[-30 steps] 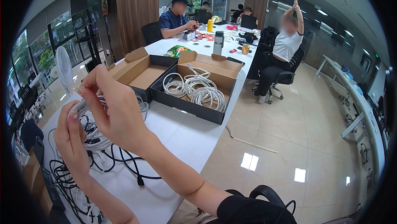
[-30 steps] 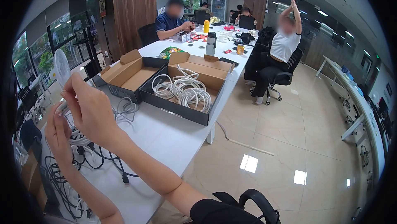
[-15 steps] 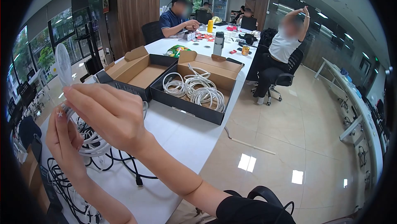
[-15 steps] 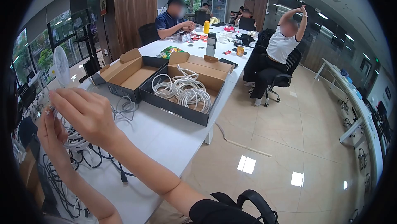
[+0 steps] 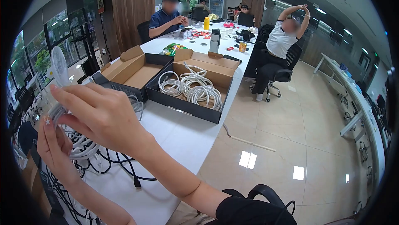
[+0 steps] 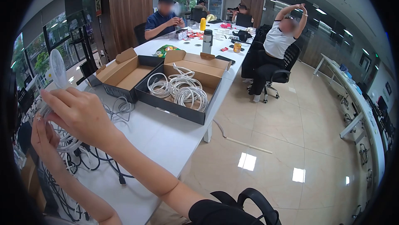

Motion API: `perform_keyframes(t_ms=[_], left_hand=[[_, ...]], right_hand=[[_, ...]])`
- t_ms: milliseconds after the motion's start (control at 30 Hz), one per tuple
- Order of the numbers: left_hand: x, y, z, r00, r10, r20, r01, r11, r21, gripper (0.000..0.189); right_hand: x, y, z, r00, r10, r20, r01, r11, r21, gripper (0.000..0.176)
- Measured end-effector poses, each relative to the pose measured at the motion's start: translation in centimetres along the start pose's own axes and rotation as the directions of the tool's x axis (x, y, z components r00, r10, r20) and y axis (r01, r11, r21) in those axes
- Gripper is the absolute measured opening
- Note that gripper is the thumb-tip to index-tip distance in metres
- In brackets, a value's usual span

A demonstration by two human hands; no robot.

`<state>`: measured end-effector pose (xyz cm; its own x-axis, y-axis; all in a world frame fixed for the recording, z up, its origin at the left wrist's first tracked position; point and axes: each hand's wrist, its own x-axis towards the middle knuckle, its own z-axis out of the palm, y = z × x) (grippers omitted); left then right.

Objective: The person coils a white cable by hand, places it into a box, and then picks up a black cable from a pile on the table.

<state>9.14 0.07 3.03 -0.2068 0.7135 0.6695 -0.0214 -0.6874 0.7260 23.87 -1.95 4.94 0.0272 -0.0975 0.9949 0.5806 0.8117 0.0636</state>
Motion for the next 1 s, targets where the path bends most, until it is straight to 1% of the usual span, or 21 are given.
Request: perform_keyframes(t_ms=[33,67,167,233,267,333,433,533,567,633,667,767,800,833,867,967,1000], left_hand=[[0.1,0.0,0.0,0.999,-0.009,-0.038,0.009,1.000,0.004,0.030],[0.1,-0.1,-0.2,1.000,0.004,-0.028,-0.003,1.000,0.008,0.031],[0.1,-0.2,-0.4,0.999,0.034,-0.013,-0.034,0.999,0.035,0.032],[0.0,-0.3,-0.4,0.999,0.047,-0.026,-0.045,0.997,0.070,0.033],[-0.1,-0.4,-0.4,0.997,0.074,-0.015,-0.073,0.994,0.078,0.033],[-0.1,-0.6,-0.5,0.991,0.130,0.011,-0.130,0.987,0.090,0.034],[-0.1,-0.3,-0.4,0.974,0.225,0.033,-0.228,0.960,0.162,0.034],[-0.2,0.1,-0.5,0.981,0.193,0.024,-0.195,0.966,0.171,0.034],[-0.2,0.1,-0.4,0.978,0.202,-0.041,-0.193,0.966,0.174,0.035],[-0.2,-0.4,-0.2,0.966,0.208,-0.156,-0.181,0.968,0.172,0.037],[0.4,-1.3,-1.4,0.970,0.231,-0.081,-0.217,0.964,0.153,0.035],[1.8,-2.1,-2.5,0.888,0.451,0.093,-0.456,0.831,0.320,0.036],[1.0,0.3,-0.9,0.879,0.463,0.110,-0.470,0.808,0.354,0.041],[0.0,2.6,0.6,0.871,0.475,0.125,-0.483,0.785,0.388,0.049],[-0.6,3.5,2.0,0.865,0.483,0.134,-0.495,0.779,0.385,0.047],[-1.7,3.2,5.4,0.854,0.488,0.182,-0.520,0.815,0.256,0.044],[-1.9,3.0,6.2,0.856,0.481,0.190,-0.514,0.829,0.221,0.043]], right_hand=[[0.0,-0.1,-0.1,1.000,0.008,0.027,-0.008,1.000,-0.001,0.046],[0.0,-0.2,-0.1,0.998,0.016,0.054,-0.016,1.000,-0.003,0.049],[-0.3,-0.1,-0.4,0.991,0.027,0.134,-0.017,0.997,-0.077,0.048],[0.1,-0.5,-0.9,0.986,0.042,0.164,-0.027,0.995,-0.092,0.038],[0.3,-0.6,-1.0,0.982,0.049,0.180,-0.031,0.995,-0.100,0.033],[0.3,-0.8,-0.9,0.982,0.067,0.175,-0.053,0.995,-0.084,0.030],[0.2,-0.7,-0.6,0.985,0.066,0.158,-0.059,0.997,-0.050,0.027],[0.0,-0.6,-0.1,0.985,0.071,0.155,-0.071,0.997,-0.002,0.026],[-0.1,-0.6,0.0,0.985,0.078,0.157,-0.080,0.997,0.008,0.025],[-0.3,-0.5,0.3,0.989,0.091,0.116,-0.095,0.995,0.031,0.024],[-0.3,-0.5,0.4,0.991,0.099,0.094,-0.102,0.994,0.034,0.024],[-0.6,0.0,1.4,0.994,0.110,-0.027,-0.110,0.994,0.022,0.026],[-0.6,0.2,1.7,0.989,0.112,-0.095,-0.105,0.991,0.079,0.028],[-0.7,0.5,2.1,0.974,0.166,-0.154,-0.147,0.981,0.125,0.029],[-0.9,0.7,2.6,0.952,0.220,-0.213,-0.185,0.967,0.176,0.030],[-2.8,2.6,4.2,0.902,0.290,-0.321,-0.205,0.940,0.273,0.051],[-2.9,2.4,4.7,0.869,0.303,-0.391,-0.213,0.943,0.256,0.056]])
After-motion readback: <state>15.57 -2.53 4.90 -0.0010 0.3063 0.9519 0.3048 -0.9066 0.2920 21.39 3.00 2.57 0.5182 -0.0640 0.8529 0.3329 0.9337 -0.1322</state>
